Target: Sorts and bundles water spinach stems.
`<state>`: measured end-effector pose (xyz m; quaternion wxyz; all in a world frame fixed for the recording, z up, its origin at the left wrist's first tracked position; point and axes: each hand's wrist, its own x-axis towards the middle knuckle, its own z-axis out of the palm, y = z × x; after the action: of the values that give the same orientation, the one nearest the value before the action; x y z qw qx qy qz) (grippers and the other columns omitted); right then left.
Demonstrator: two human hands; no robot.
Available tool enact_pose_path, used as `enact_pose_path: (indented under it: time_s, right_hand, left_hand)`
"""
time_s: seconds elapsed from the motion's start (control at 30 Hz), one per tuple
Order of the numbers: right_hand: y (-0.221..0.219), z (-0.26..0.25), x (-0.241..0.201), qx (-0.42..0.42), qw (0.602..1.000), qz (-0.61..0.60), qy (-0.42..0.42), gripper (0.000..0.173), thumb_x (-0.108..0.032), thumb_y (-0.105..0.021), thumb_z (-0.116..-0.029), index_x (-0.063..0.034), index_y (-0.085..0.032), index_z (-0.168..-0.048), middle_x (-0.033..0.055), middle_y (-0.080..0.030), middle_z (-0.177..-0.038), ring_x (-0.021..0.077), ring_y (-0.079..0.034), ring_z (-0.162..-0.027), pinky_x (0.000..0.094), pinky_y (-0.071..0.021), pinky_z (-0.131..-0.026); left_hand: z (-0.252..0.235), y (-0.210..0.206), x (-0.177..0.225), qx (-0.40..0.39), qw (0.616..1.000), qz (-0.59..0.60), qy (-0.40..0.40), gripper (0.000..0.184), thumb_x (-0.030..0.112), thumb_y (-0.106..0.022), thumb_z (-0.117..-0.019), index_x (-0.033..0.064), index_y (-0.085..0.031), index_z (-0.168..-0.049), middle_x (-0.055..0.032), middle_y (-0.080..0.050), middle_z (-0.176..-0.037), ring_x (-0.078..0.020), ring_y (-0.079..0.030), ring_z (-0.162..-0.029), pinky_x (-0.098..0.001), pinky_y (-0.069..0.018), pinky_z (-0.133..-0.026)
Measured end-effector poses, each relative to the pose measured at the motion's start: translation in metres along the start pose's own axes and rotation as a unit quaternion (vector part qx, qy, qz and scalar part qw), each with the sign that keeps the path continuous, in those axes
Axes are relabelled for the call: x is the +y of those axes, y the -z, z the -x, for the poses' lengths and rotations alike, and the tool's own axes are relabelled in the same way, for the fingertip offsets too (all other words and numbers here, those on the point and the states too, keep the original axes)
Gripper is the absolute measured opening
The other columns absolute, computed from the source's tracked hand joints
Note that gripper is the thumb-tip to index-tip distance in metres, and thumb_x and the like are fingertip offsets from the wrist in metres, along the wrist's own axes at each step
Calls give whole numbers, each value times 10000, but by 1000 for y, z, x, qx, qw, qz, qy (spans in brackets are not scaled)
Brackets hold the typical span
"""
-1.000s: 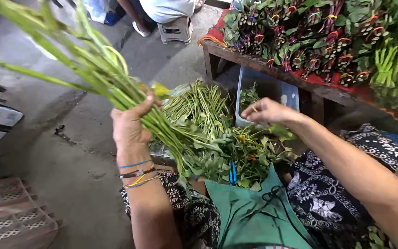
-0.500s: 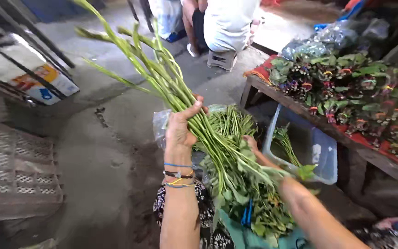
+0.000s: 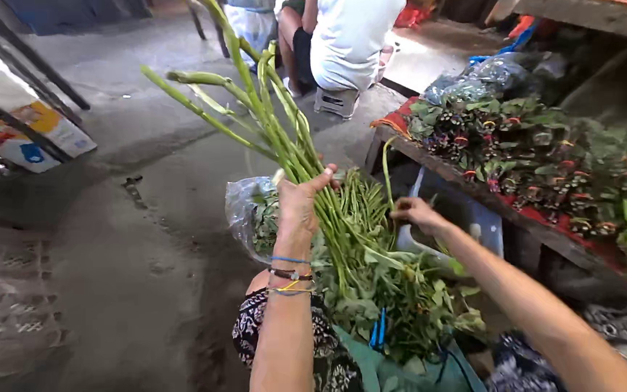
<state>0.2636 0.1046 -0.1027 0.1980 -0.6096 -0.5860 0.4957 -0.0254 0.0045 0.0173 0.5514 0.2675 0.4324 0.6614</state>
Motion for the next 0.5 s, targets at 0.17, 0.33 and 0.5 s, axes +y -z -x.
enact_pose_path:
  time_s: [0.17, 0.33, 0.5]
  right_hand:
    - [70, 73, -36, 54, 994, -79, 59, 87, 2, -661, -962, -18, -623, -1038, 49, -646, -863, 116, -619, -704, 300, -561, -650]
    - [82, 112, -31, 70, 976, -192, 69, 80, 31, -616, -971, -47, -629, -964, 32, -660, -801, 110, -639, -644, 289, -589, -609]
    - [55, 117, -31, 47, 977, -199, 65, 118, 67, -686, -904, -25, -615, -928, 29, -643, -724, 105, -634, -621, 270, -567, -580]
  left_hand:
    - [1, -17, -18, -41, 994, -97, 25, 377, -100, -695, -868, 62, -659, -1207, -72, -730, -892, -122, -660, -619, -240, -557, -543]
    - [4, -42, -50, -91, 984, -105, 113, 333, -83, -695, -870, 42, -633, -1172, -94, -716, -895, -142, -660, -631, -264, -560, -542]
    - [11, -63, -91, -117, 959, -180, 188, 306, 48, -734, -901, 68, -621, -1185, -72, -703, -836, -116, -644, -604, -241, -531, -522]
